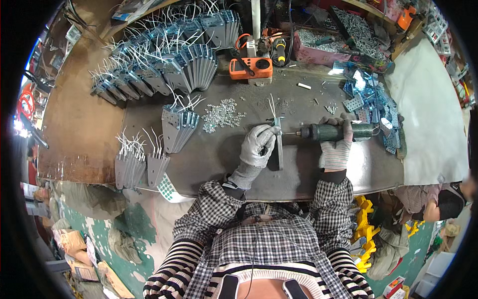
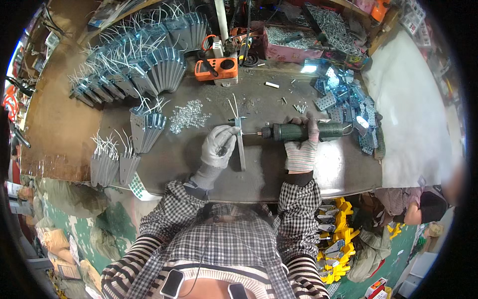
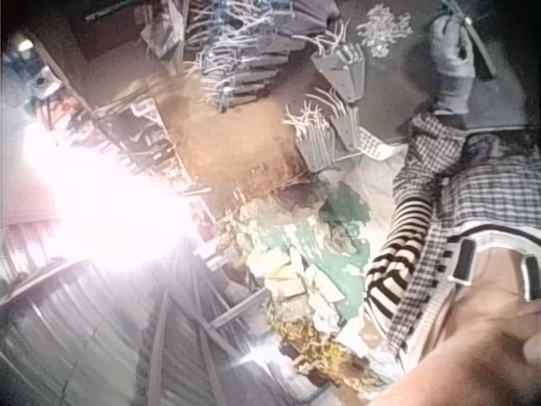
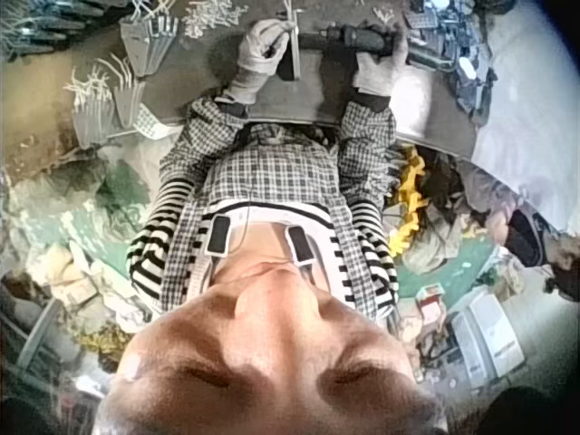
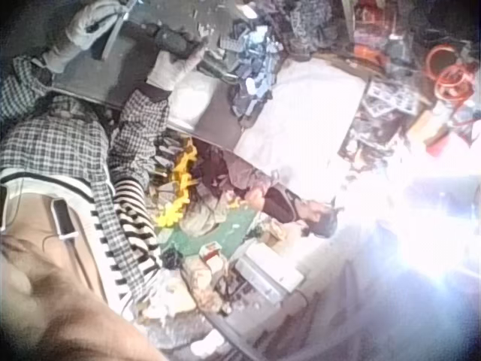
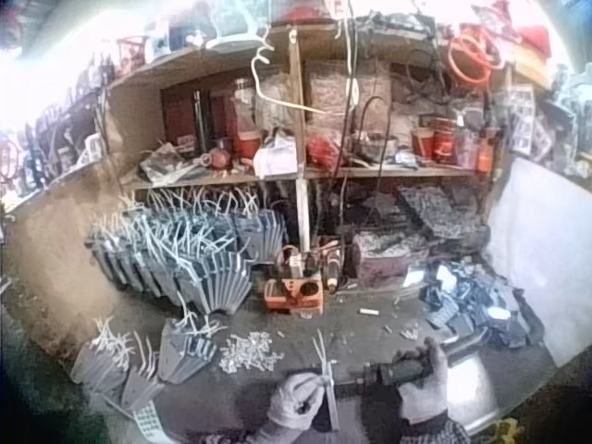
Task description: Assembling hardware components by securing a blue perforated plate to a grey housing using an electric screwdriver.
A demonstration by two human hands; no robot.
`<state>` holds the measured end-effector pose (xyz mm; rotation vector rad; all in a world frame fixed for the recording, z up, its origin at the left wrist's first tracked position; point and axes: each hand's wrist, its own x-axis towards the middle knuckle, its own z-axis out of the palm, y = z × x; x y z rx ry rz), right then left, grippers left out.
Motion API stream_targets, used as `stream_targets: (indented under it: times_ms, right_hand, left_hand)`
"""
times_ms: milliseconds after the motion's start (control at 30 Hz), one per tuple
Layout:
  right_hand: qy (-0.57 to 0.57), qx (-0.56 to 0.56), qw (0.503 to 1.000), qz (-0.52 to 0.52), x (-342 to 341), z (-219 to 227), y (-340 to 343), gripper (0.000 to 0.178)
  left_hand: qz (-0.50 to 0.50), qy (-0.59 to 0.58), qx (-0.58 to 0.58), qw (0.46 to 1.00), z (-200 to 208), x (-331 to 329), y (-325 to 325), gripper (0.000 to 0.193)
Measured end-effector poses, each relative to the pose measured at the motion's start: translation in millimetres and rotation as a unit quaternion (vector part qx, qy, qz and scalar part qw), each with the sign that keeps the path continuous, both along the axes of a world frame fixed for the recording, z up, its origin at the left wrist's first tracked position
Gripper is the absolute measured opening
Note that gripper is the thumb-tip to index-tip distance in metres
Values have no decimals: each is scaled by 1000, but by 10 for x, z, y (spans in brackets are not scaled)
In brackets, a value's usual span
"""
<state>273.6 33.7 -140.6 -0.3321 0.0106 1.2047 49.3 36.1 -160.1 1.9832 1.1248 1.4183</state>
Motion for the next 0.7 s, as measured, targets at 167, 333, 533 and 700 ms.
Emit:
stream_targets:
  times_ms: [167, 333, 533, 700]
  right_hand:
    - [17, -21, 1000, -7, -39, 27, 30, 27]
    - [24, -13, 1000, 3, -35, 2, 47, 23]
    - [49, -10, 999, 12, -8, -73, 63, 23]
    - [52, -6, 998, 18, -28, -72, 52, 22]
  left_hand:
    - [2, -9, 8, 1000, -40, -1, 11, 22]
    - [-23, -66, -52, 996, -147, 5, 12, 30]
    - [-71, -152, -141, 976, -194, -27, -4, 31]
    - [-70, -164, -159, 971, -200, -22, -24, 32]
